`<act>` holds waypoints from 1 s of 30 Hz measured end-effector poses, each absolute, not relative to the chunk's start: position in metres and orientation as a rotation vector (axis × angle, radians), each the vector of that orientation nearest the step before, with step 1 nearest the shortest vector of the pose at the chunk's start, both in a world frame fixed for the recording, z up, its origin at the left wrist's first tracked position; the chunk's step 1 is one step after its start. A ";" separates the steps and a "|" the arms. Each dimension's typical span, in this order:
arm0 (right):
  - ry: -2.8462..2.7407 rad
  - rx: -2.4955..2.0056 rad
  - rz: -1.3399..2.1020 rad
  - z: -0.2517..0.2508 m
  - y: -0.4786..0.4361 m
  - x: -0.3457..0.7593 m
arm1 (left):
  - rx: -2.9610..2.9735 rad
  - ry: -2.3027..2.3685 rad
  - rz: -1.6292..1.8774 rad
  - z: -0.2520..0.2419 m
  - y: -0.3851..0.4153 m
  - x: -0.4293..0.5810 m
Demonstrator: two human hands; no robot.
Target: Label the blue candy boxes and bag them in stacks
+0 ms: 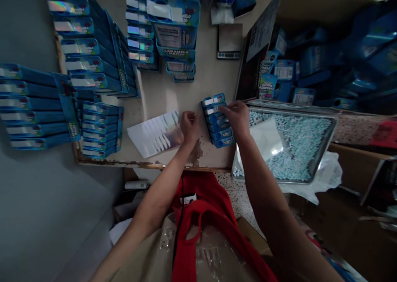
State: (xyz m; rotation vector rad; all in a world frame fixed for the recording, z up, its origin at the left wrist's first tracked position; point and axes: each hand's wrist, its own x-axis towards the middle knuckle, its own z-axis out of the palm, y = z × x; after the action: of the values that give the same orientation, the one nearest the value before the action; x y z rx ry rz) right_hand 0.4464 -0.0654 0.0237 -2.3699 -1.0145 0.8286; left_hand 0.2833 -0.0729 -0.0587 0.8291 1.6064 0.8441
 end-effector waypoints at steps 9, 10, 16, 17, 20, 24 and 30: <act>-0.896 -2.137 0.937 0.052 -0.086 0.421 | 0.599 0.948 0.604 0.004 -0.089 0.271; -0.899 -2.127 0.946 0.053 -0.087 0.420 | 0.576 0.935 0.604 0.003 -0.089 0.272; -0.814 -1.969 1.271 0.049 -0.105 0.436 | 0.652 1.017 0.655 -0.004 -0.097 0.259; -0.790 -1.913 1.335 0.049 -0.108 0.441 | 0.687 1.054 0.665 -0.006 -0.098 0.257; -0.809 -1.953 1.304 0.045 -0.112 0.451 | 0.813 1.162 0.675 -0.011 -0.101 0.255; -1.034 -2.202 0.977 0.041 -0.102 0.452 | 0.879 1.287 0.663 -0.022 -0.096 0.266; -1.227 -2.373 0.822 0.034 -0.081 0.447 | 0.874 1.357 0.646 -0.039 -0.083 0.276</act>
State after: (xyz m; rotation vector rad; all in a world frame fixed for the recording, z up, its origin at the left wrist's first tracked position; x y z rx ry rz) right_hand 0.4475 -0.0809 0.0343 -2.3732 -1.2270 0.8223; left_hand 0.2760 -0.0833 -0.0386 0.8739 1.3569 0.6462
